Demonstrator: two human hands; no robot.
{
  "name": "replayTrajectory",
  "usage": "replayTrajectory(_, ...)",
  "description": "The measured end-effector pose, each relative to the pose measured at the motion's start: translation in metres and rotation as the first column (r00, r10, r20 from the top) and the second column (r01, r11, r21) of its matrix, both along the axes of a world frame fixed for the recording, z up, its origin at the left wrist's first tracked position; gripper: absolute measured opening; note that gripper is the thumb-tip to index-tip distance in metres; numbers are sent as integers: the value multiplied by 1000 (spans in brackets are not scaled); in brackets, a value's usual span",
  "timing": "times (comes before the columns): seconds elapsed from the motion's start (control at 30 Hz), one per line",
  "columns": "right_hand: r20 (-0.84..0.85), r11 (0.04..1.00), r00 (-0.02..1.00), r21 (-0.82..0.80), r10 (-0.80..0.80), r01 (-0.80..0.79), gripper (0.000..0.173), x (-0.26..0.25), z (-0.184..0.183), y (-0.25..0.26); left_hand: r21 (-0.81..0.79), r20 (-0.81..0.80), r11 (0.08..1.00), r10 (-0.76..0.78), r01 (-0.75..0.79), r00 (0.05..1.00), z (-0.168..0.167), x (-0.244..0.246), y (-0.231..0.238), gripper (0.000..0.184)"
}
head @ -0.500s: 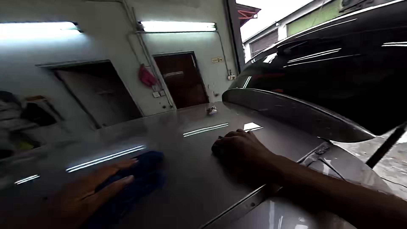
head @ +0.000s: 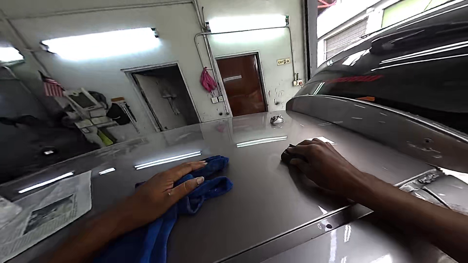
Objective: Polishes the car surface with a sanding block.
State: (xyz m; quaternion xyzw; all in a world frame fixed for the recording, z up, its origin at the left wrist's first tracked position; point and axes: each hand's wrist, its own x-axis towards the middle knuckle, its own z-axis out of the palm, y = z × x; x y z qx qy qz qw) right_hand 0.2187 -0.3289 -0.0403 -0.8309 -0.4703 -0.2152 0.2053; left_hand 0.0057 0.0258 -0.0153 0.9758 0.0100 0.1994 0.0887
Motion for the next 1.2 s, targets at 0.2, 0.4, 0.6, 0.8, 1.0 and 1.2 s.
replayTrajectory(0.2,0,999,1000,48,-12,12,30,-8,-8,-6,-6,-2,999,-52,52,999,-2,9,9,57)
replayTrajectory(0.4,-122,998,992,-45,-41,36,31,-11,5,-7,-51,-169,989,-148,141,974,17,2,-2,57)
replayTrajectory(0.6,-166,996,986,-81,-37,24,32,3,8,4,-113,-200,981,-176,155,964,23,2,1,54)
replayTrajectory(0.8,-178,994,984,-105,2,-21,36,-21,9,-14,-123,-162,974,-209,191,964,23,-4,-4,52)
replayTrajectory(1.0,-148,997,989,-82,-21,9,27,11,12,10,-81,-110,979,-195,187,975,20,-6,9,48)
replayTrajectory(1.2,111,927,992,375,-52,6,30,24,14,-4,52,60,994,97,-100,993,-1,6,21,57)
